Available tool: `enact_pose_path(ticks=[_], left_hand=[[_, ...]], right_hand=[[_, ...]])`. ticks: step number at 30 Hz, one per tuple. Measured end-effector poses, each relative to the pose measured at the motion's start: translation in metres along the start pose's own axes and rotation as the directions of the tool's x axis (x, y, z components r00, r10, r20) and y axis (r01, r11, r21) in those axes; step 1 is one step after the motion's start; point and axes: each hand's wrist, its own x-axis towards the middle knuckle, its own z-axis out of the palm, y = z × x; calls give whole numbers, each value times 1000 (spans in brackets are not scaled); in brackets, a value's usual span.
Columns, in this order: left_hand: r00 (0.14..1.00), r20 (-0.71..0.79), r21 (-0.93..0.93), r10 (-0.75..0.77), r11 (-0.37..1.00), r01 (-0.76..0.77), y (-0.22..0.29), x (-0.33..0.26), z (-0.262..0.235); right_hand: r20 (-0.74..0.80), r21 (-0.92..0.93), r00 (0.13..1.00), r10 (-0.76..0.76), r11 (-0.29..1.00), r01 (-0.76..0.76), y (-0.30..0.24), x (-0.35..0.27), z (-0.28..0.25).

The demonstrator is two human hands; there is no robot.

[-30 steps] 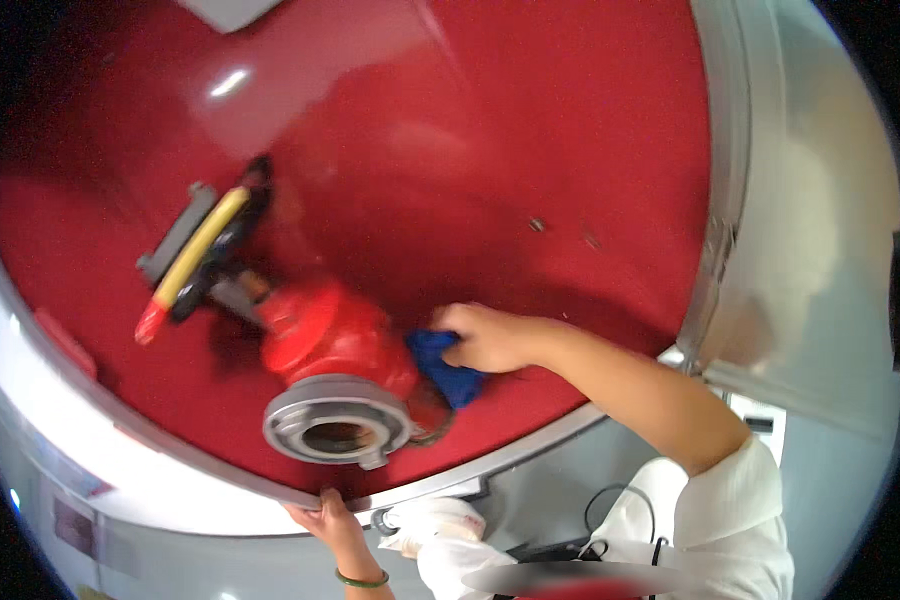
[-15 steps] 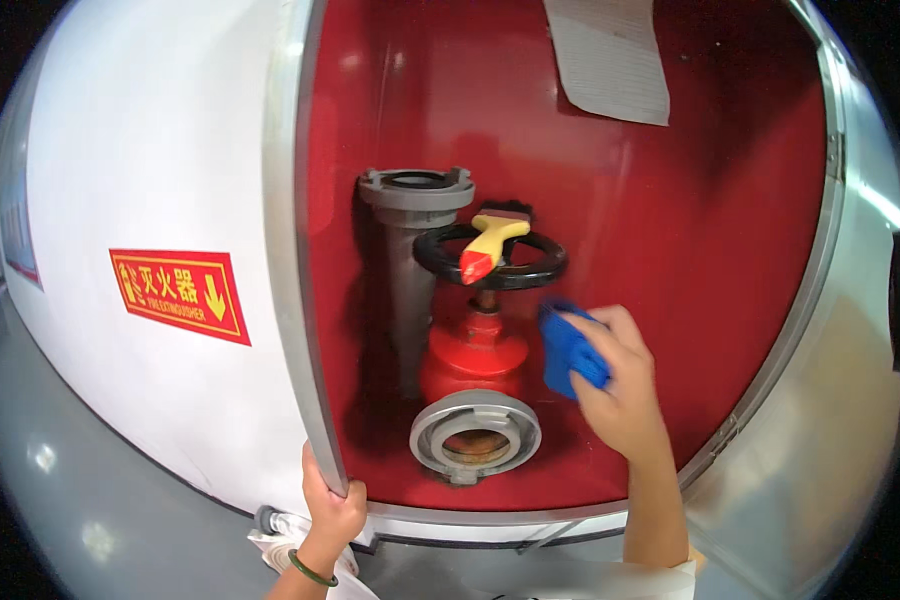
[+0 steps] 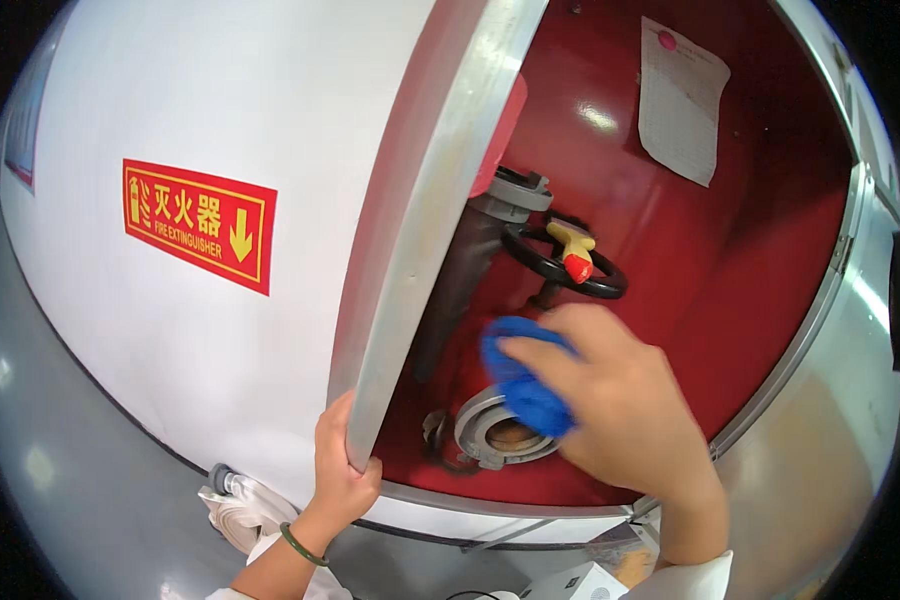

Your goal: Cleaning the interior and equipment of a fire extinguisher cabinet using a cloth and brush.

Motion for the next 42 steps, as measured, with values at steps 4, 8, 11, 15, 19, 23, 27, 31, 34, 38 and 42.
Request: enact_pose_path(ticks=[4,8,11,15,19,23,27,31,34,38,42], left_hand=[[997,30,29,66,997,-67,6,7,2],[994,15,14,112,994,-112,8,8,0],[987,16,54,157,986,-158,7,10,-4],[984,24,32,174,984,-175,9,13,-3],[985,22,59,170,984,-171,4,11,-6],[988,38,62,149,987,-151,7,10,-16],[961,-19,496,274,838,-229,48,2,-23],[928,34,-50,372,928,-370,78,-35,-24],[883,438,-536,167,837,107,94,-45,-8],[855,504,-735,-125,458,500,101,-47,16],[737,585,-604,-339,425,675,97,-46,16]], right_hand=[[220,-397,974,-58,907,144,-7,41,47],[259,-661,925,278,750,-40,14,83,93],[507,-566,770,387,823,-40,12,100,91],[356,-563,915,192,825,46,18,65,82],[480,-485,854,201,872,67,-30,63,28],[324,-365,926,194,929,-66,-33,29,0],[-355,121,875,330,944,-306,-22,-55,5],[-206,946,540,816,307,-103,-44,-114,58],[90,993,378,921,-111,35,-68,-136,84],[443,833,472,762,-545,100,-87,-128,94],[500,808,542,675,-590,-10,-88,-132,112]])
